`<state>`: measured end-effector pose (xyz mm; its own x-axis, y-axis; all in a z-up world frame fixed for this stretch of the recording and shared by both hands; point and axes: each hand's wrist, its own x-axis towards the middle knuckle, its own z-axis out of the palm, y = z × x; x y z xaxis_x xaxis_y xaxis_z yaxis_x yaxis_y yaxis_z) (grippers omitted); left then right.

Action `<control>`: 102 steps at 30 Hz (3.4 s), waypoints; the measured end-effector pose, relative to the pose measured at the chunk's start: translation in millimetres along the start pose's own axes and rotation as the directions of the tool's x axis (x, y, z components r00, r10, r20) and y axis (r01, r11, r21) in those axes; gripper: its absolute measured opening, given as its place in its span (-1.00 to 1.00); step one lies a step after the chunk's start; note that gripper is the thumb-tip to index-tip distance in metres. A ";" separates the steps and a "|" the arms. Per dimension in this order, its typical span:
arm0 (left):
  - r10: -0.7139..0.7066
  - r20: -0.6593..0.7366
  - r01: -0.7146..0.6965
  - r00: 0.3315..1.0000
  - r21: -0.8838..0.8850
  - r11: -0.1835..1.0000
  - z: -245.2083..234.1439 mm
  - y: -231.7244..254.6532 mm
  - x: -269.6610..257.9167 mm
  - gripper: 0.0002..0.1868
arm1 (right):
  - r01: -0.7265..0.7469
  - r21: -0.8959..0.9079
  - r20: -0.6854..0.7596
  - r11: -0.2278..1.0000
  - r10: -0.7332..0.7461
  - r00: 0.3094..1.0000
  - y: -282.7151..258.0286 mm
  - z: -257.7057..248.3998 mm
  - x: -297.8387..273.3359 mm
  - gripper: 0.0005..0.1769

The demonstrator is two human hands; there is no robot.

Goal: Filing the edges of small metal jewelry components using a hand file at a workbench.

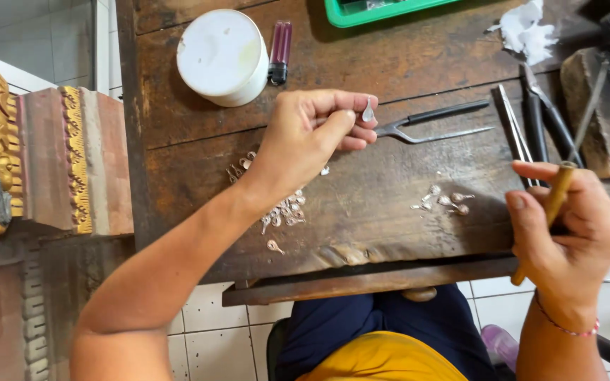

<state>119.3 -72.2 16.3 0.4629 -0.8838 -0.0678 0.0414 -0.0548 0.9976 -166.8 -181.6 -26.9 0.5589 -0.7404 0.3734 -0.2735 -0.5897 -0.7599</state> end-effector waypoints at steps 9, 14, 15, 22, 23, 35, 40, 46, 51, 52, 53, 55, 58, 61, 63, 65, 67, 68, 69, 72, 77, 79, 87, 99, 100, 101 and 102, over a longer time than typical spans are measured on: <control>-0.049 0.047 0.054 0.998 -0.100 0.994 -10.2 -11.3 -10.5 -0.66 | -0.212 0.295 0.003 0.932 0.221 0.975 -3.6 12.0 -1.8 -0.73; -0.070 0.064 0.078 0.995 -0.118 0.990 -8.7 -10.7 -11.3 -0.67 | -0.219 0.296 0.003 0.930 0.228 0.974 -11.0 12.4 2.4 -0.71; -0.064 0.068 0.072 0.996 -0.121 0.990 -8.5 -10.9 -12.0 -0.67 | -0.215 0.302 0.009 0.929 0.223 0.975 -11.7 12.4 2.8 -0.71; -0.043 0.108 0.062 0.993 -0.184 0.981 -7.6 -11.0 -14.8 -0.74 | -0.207 0.305 0.022 0.930 0.211 0.977 -9.4 11.0 4.9 -0.77; -0.055 0.114 0.074 0.992 -0.178 0.981 -7.3 -8.9 -15.3 -0.73 | -0.203 0.316 0.026 0.927 0.206 0.978 -8.2 11.0 4.7 -0.76; -0.059 0.136 0.076 0.989 -0.125 0.989 -8.3 -7.8 -15.1 -0.68 | -0.225 0.331 0.040 0.916 0.224 0.974 -7.6 10.6 4.1 -0.74; -0.049 0.131 0.068 0.990 -0.137 0.988 -8.6 -10.5 -14.2 -0.70 | -0.240 0.330 0.038 0.913 0.241 0.970 -5.7 10.3 3.8 -0.71; -0.045 0.109 0.053 0.993 -0.072 0.996 -8.6 -10.9 -13.3 -0.68 | -0.225 0.340 0.060 0.913 0.217 0.974 -7.3 8.7 9.8 -0.76; 0.120 0.085 -0.130 0.989 0.117 0.985 -11.8 -7.9 -14.9 -0.80 | -0.156 0.310 0.042 0.938 0.150 0.988 -24.3 6.1 15.7 -0.85; 0.122 0.085 -0.132 0.989 0.123 0.984 -9.4 -2.1 -18.1 -0.80 | -0.154 0.315 0.040 0.937 0.148 0.988 -23.2 5.2 15.8 -0.85; 0.216 0.052 -0.222 0.975 0.150 0.964 -7.1 2.7 -21.1 -0.81 | -0.144 0.321 0.042 0.936 0.138 0.990 -21.5 4.8 15.6 -0.86; 0.289 0.019 -0.288 0.957 0.166 0.943 1.5 17.3 -36.7 -0.81 | -0.156 0.315 0.060 0.936 0.145 0.988 -16.8 2.5 13.6 -0.87; 0.391 -0.003 -0.360 0.920 0.383 0.851 17.3 37.5 -81.6 -0.91 | -0.066 0.335 0.045 0.940 0.054 0.998 -5.0 3.4 2.6 -0.77; 0.496 0.027 -0.442 0.868 0.500 0.745 31.2 33.3 -126.5 -0.94 | 0.042 0.376 -0.002 0.926 -0.045 0.999 20.9 9.2 -9.4 -0.59; 0.549 -0.062 -0.436 0.833 0.538 0.721 40.5 11.8 -150.9 -0.87 | 0.151 0.365 -0.152 0.919 -0.101 0.983 59.5 12.7 -20.2 -0.31; 0.528 -0.159 -0.361 0.834 0.567 0.741 55.3 -0.2 -170.7 -0.92 | 0.139 0.340 -0.159 0.930 -0.089 0.983 55.5 8.5 -29.1 -0.32; 0.516 -0.252 -0.294 0.819 0.588 0.753 69.6 -17.9 -182.7 -0.95 | 0.140 0.311 -0.175 0.940 -0.087 0.981 30.7 3.6 -38.6 -0.31; 0.510 -0.314 -0.242 0.801 0.610 0.755 76.2 -28.9 -184.4 -0.96 | 0.157 0.267 -0.095 0.951 -0.136 0.986 7.4 0.8 -42.6 -0.26; 0.505 -0.374 -0.189 0.778 0.627 0.756 82.7 -40.0 -185.5 -0.96 | 0.179 0.222 -0.012 0.958 -0.181 0.983 -15.7 -1.8 -46.7 -0.17; 0.505 -0.399 -0.167 0.765 0.636 0.754 91.8 -49.5 -180.6 -0.91 | 0.329 0.192 0.084 0.925 -0.350 0.933 -0.8 10.7 -79.8 -0.62; 0.513 -0.359 -0.138 0.780 0.701 0.700 93.5 -55.2 -178.2 -0.91 | 0.273 0.086 0.407 0.958 -0.284 0.868 2.9 25.6 -115.2 -0.55; 0.524 -0.337 -0.139 0.783 0.725 0.674 94.8 -56.4 -178.7 -0.88 | 0.286 0.063 0.453 0.956 -0.283 0.846 1.0 27.5 -122.7 -0.54; 0.469 -0.351 -0.093 0.811 0.713 0.695 93.0 -53.5 -175.1 -0.81 | 0.429 -0.052 0.492 0.902 -0.351 0.797 -4.0 18.6 -129.7 -0.52; 0.491 -0.335 -0.107 0.804 0.731 0.674 91.8 -48.2 -170.2 -0.75 | 0.467 -0.093 0.456 0.879 -0.380 0.805 -29.6 46.0 -92.1 -0.58; 0.496 -0.331 -0.111 0.802 0.734 0.670 91.4 -49.1 -170.8 -0.75 | 0.469 -0.093 0.451 0.878 -0.383 0.806 -30.5 40.5 -95.0 -0.58; 0.489 -0.334 -0.111 0.805 0.726 0.679 90.7 -50.1 -171.0 -0.80 | 0.467 -0.087 0.450 0.880 -0.384 0.806 -31.4 35.4 -97.8 -0.58; 0.478 -0.341 -0.107 0.809 0.715 0.691 91.4 -51.7 -171.7 -0.83 | 0.465 -0.080 0.454 0.882 -0.383 0.804 -31.7 28.9 -100.9 -0.59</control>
<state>-43.2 40.0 -22.6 0.6965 -0.5829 0.4185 -0.6539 -0.2755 0.7046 -191.9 -78.9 -55.9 0.9099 -0.2233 0.3495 -0.0442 -0.8901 -0.4536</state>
